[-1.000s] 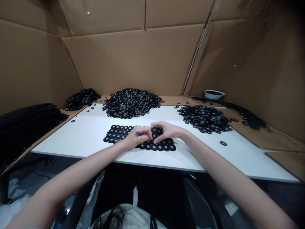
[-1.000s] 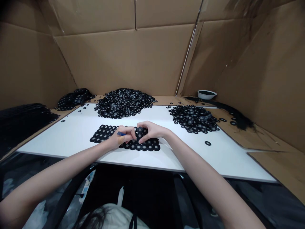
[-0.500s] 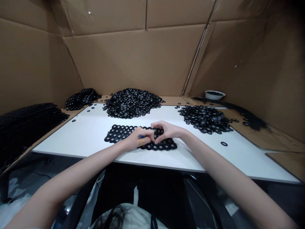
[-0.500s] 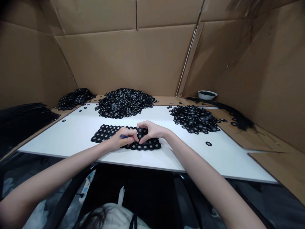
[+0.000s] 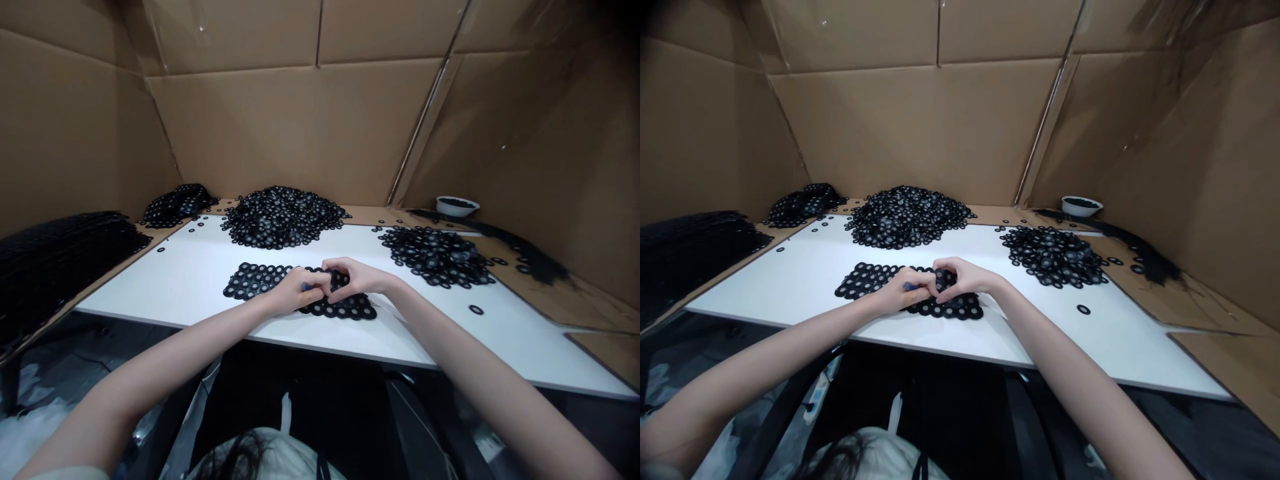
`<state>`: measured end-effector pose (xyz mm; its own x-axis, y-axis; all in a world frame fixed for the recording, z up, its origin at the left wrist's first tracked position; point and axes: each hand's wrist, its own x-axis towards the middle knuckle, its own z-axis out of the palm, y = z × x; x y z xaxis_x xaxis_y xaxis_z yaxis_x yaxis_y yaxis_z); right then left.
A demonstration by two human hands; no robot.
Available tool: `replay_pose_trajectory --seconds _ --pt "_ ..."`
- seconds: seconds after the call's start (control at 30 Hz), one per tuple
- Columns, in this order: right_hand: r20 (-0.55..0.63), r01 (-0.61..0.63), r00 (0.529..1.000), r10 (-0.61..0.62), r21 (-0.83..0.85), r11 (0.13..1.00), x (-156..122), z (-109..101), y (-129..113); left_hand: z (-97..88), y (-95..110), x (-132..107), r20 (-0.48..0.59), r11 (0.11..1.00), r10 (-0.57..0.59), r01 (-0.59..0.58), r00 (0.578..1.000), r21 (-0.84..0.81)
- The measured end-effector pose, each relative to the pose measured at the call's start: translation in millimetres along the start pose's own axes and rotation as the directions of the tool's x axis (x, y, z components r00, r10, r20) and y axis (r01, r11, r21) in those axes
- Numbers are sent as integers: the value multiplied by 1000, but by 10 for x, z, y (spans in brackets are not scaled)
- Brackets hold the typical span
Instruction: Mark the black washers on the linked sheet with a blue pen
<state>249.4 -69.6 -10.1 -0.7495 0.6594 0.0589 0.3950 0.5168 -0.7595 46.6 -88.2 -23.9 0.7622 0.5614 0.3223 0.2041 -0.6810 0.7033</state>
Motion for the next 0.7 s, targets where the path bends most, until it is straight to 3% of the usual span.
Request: replay_pose_trajectory --seconds 0.37,0.7 --pt "-106 -102 991 86 -154 983 -47 -52 -41 12 11 23 -126 999 25 -19 992 47" --pt "-188 -147 975 118 -147 978 -37 -9 -61 42 -30 18 -194 993 77 -58 978 100"
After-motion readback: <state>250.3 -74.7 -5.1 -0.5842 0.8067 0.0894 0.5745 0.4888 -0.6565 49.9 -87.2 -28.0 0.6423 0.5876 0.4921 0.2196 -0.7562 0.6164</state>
